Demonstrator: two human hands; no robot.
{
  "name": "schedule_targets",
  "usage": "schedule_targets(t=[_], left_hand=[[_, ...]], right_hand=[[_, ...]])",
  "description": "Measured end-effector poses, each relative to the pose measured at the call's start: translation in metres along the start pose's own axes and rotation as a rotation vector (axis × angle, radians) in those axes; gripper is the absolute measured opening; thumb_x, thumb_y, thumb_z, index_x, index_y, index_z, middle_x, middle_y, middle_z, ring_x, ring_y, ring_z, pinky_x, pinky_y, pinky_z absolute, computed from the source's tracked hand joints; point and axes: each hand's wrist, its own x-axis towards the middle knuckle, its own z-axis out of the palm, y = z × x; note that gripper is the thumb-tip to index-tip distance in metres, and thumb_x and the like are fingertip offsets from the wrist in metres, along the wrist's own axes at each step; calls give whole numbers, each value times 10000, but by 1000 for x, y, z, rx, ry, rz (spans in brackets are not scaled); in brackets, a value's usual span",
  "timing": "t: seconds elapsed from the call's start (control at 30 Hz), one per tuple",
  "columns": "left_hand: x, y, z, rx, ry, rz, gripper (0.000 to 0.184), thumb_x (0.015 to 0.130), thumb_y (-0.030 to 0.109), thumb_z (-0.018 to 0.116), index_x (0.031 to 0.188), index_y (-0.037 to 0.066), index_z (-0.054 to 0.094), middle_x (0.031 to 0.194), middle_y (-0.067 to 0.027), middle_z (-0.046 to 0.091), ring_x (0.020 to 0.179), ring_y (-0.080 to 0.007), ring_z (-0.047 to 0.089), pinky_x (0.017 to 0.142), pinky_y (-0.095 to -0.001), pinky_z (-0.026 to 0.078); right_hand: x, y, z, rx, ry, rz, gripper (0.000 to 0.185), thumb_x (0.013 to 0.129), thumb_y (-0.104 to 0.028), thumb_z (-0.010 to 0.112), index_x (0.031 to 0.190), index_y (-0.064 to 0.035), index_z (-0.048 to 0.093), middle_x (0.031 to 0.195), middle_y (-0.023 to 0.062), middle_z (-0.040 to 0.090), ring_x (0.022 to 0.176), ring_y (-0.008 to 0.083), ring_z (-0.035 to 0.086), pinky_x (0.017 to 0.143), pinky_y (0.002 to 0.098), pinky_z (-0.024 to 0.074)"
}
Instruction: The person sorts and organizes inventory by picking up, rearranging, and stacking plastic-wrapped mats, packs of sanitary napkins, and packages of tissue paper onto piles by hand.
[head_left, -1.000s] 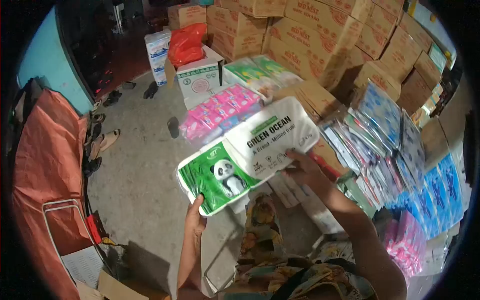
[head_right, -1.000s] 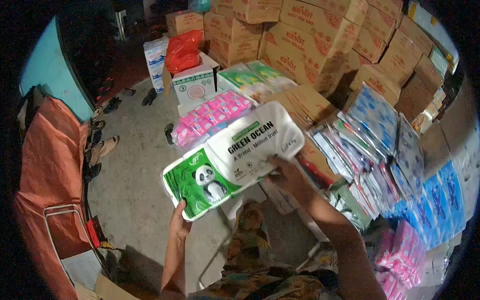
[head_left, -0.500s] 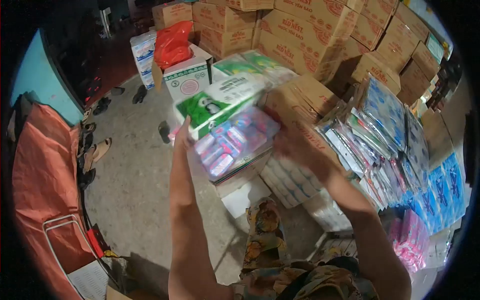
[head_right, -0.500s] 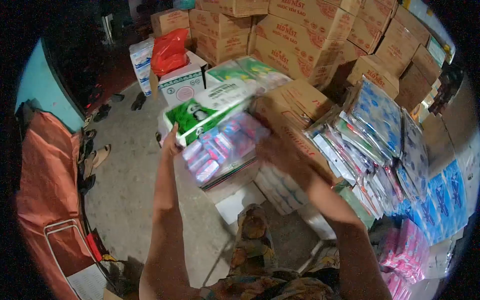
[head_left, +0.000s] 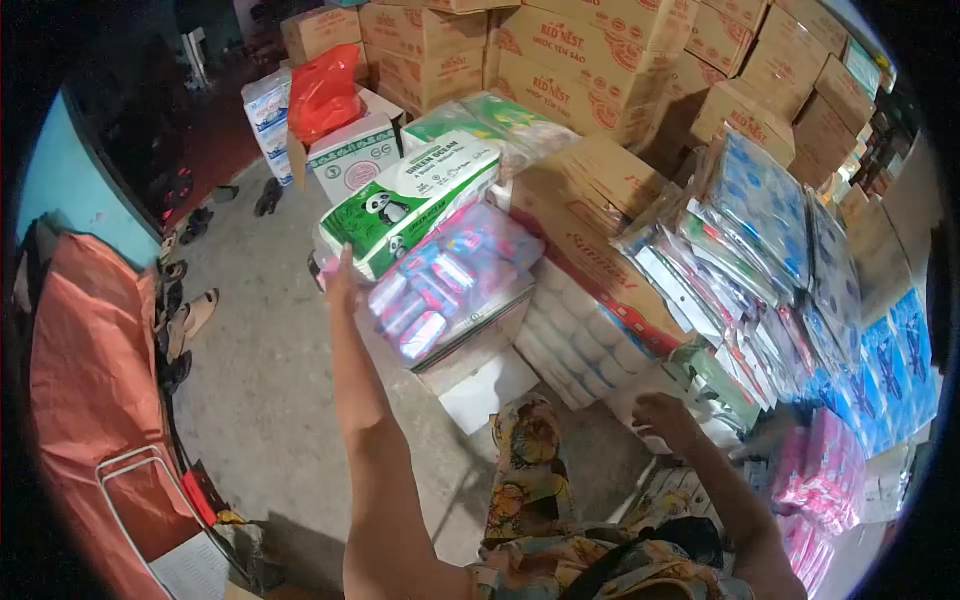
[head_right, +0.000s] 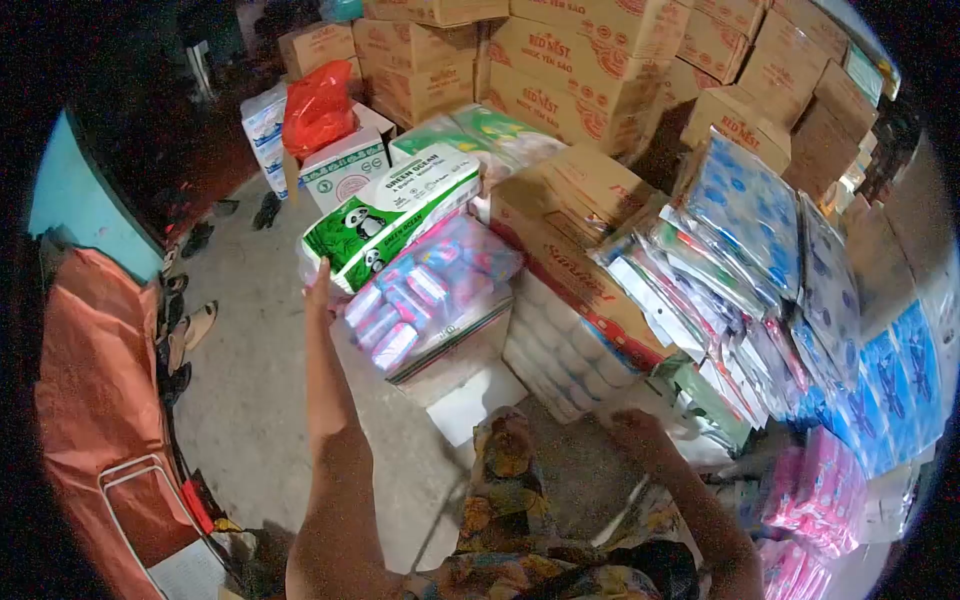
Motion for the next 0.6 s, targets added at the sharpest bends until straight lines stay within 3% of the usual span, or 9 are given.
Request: schedule_targets(t=[0.13,0.2,0.27,0.33,0.4,0.47,0.5,0.53,0.6], left_hand=[[7,8,-2,117,91,138,920,650,613,545,1250,-41,300,1271,-263,312,1199,-346,298,983,-381,241],[-1,18,1,233,195,220,819,671,529,588,1226,-20,341,1234,-256,360,1156,-369,341,944,-406,300],[-94,83,11,460,488,198,757,682,453,619,1213,-17,354,1191,-254,402,1113,-367,382,910,-434,329],[-129,93,36,338,528,515,670,718,372,613,1203,-21,370,1155,-263,428,1085,-388,391,899,-467,320],[-175,94,70,114,453,895,617,747,323,592,1184,-54,374,1166,-272,415,1089,-395,381,934,-446,285],[-253,93,103,-57,136,863,516,762,234,569,1171,-30,397,1109,-216,464,1067,-320,404,923,-374,307],[-304,95,116,-184,-151,583,429,794,210,520,1151,-5,418,1121,-197,460,1048,-292,424,925,-356,307],[-310,62,138,-173,-719,521,388,830,207,473,1164,14,428,1084,-156,495,1008,-244,458,906,-314,326],[-397,36,167,-225,-885,580,270,841,211,471,1027,24,531,912,-59,555,882,-156,504,795,-277,397]], right_hand=[[-31,23,-19,-159,42,-27,314,786,-116,543,1051,36,469,858,128,550,741,209,580,647,325,490],[-43,55,-38,-214,38,-158,319,782,-122,550,1047,36,469,849,125,552,728,208,580,637,322,492],[-56,52,-39,-258,49,-285,324,779,-129,557,1043,36,469,840,122,554,716,206,581,627,318,493],[-94,14,-29,333,191,-45,337,761,-117,580,1042,34,470,838,115,557,720,206,581,621,309,495],[-114,20,-40,362,250,-56,330,760,-107,585,1040,25,473,834,110,556,713,201,577,608,303,491],[-129,50,-64,386,315,-63,323,759,-98,591,1038,16,475,829,104,556,706,196,572,595,297,487],[-135,80,-83,346,426,-231,313,758,-91,597,1029,12,478,821,95,552,691,190,565,577,288,481],[-154,64,-81,347,421,-228,300,750,-100,613,1000,4,484,797,76,540,667,175,553,552,274,467],[-192,37,-76,407,508,-216,278,734,-119,640,946,-18,491,754,42,518,628,148,529,517,256,443]])
